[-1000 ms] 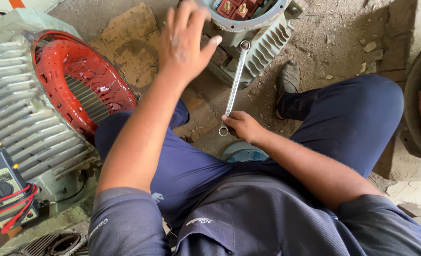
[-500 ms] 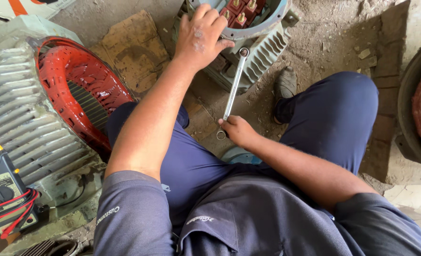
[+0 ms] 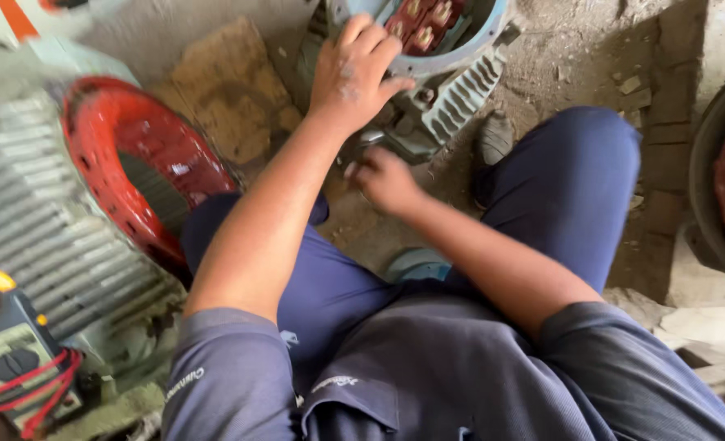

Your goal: The person sits on the floor of a motor repair workshop and uses combination wrenches to loosen and remove bolts from the terminal box of an electric motor, working on the connection studs inside the housing. They briefly stand, walk to a tool bench, pick up another wrench, and return to continue unscrewing bolts on the motor.

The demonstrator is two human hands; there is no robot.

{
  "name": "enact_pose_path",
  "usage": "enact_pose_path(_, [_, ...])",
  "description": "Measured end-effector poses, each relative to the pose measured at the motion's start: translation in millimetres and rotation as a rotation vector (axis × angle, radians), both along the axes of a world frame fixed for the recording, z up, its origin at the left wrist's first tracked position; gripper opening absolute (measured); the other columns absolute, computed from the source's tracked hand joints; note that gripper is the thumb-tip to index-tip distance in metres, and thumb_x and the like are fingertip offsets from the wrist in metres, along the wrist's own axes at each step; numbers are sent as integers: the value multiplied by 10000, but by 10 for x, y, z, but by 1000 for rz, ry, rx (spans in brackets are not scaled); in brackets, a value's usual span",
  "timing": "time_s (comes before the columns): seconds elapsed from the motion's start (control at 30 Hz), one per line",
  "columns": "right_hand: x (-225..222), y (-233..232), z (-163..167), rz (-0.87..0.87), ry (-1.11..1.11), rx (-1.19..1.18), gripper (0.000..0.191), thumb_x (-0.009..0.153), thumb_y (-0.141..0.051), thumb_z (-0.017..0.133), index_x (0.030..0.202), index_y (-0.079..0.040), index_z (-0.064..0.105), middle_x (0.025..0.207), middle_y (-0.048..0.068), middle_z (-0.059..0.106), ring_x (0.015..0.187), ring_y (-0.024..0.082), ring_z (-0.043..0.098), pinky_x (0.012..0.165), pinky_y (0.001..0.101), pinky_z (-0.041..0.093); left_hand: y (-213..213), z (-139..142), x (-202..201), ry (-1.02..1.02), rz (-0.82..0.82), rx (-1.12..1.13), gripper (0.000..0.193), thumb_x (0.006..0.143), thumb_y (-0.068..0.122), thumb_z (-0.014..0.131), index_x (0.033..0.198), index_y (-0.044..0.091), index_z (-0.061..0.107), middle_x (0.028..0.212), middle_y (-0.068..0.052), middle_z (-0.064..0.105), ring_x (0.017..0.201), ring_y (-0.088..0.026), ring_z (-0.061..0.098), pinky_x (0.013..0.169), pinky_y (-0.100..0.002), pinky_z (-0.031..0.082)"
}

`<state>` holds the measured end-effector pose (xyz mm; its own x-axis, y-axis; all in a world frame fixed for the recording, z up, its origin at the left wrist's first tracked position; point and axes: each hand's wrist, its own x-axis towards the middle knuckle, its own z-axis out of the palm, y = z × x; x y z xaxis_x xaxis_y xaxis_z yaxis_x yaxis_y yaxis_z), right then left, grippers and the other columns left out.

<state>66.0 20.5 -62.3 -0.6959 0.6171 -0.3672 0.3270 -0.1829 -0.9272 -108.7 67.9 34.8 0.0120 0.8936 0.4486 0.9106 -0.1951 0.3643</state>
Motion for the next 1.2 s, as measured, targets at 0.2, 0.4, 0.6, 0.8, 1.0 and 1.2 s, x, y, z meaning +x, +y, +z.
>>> enact_pose_path(0.2, [431,542,-322,20,-308,325,310,897,-234,790,1054,-7,648,951,148,736,841,233,703,792,365,559,-58,-14,33,-5,62,30,492,881,363,893,1201,129,602,1270,-93,574,1238,-324,525,871,-511,473])
enact_pose_path(0.4, [199,274,-749,362,-539,233,541,810,-368,841,1190,-42,637,1060,181,731,992,325,708,872,420,554,-202,194,-20,-7,131,-124,650,922,344,867,1461,170,547,1382,-106,548,1277,-351,516,1022,-535,470])
enact_pose_path(0.6, [-641,-27,-1026,440,-548,233,628,809,-362,849,1271,-25,589,1129,201,678,1056,347,649,877,425,515,-317,365,-69,-115,109,-338,665,966,262,826,1534,166,494,1561,-125,434,1449,-352,427,1131,-497,481])
enact_pose_path(0.8, [-1115,19,-1305,446,-589,324,570,836,-329,833,1257,-21,602,1097,181,670,1008,316,634,840,405,505,-341,482,3,-164,102,-549,754,958,164,734,1622,212,379,1711,-92,59,1600,-381,53,1279,-594,339])
enact_pose_path(1.0, [-1325,289,-1649,467,-602,370,513,863,-295,818,1244,-18,615,1065,161,661,960,285,620,803,385,495,-348,412,200,-153,180,-557,804,1017,23,647,1685,282,282,1728,-65,-62,1625,-373,-37,1263,-587,343])
enact_pose_path(1.2, [-1597,284,-1837,493,-583,379,456,890,-262,802,1230,-14,628,1034,142,653,912,255,605,766,365,485,-397,292,287,-268,171,-503,730,1111,-3,599,1692,220,219,1755,-122,-60,1593,-432,-60,1222,-605,346])
